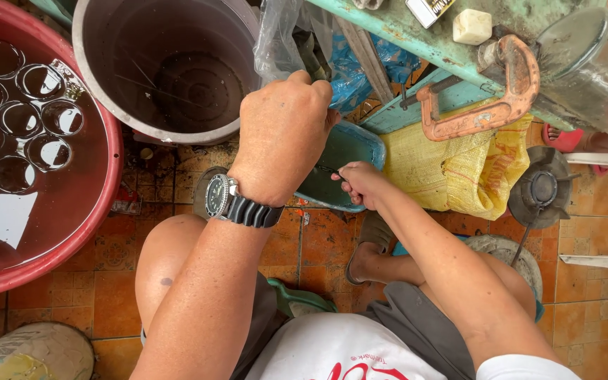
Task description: Cutting glass bottles using a heated wire and a water bath for thermal shock.
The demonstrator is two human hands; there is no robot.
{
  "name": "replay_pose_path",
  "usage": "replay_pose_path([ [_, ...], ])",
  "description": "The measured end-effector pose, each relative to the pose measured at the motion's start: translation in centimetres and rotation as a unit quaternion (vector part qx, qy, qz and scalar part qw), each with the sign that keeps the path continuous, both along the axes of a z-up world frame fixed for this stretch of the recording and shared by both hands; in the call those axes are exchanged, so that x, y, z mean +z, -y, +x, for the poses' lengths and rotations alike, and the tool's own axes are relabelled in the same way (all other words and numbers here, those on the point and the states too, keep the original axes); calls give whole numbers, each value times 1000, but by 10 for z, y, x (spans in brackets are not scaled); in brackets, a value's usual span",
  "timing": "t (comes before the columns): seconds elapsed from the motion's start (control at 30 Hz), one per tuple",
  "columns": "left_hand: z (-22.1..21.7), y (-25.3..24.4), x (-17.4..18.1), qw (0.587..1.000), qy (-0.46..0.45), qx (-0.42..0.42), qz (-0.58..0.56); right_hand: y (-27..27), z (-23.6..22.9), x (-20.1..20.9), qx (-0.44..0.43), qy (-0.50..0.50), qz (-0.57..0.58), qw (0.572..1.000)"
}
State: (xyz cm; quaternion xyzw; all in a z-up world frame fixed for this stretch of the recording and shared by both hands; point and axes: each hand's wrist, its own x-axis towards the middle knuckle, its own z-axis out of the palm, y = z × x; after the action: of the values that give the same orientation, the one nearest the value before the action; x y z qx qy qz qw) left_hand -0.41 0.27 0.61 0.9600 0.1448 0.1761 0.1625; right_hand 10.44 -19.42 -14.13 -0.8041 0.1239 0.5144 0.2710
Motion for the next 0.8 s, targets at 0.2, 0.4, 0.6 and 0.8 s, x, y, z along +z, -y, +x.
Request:
replay_pose_path([
  [0.2,-2,-2,-1,1000,6,6,10,20,-3,30,320,149,-57,934],
  [0.4,-4,0,2,1000,3,3,6,39,-18,-36,524,381,-11,762],
  [0.6,-4,2,1,1000,6,10,5,18,-22,-88,553,360,-112,743],
  [0.8,-3,1,1,1000,9,10,1,25,-24,-89,659,493,-150,548],
])
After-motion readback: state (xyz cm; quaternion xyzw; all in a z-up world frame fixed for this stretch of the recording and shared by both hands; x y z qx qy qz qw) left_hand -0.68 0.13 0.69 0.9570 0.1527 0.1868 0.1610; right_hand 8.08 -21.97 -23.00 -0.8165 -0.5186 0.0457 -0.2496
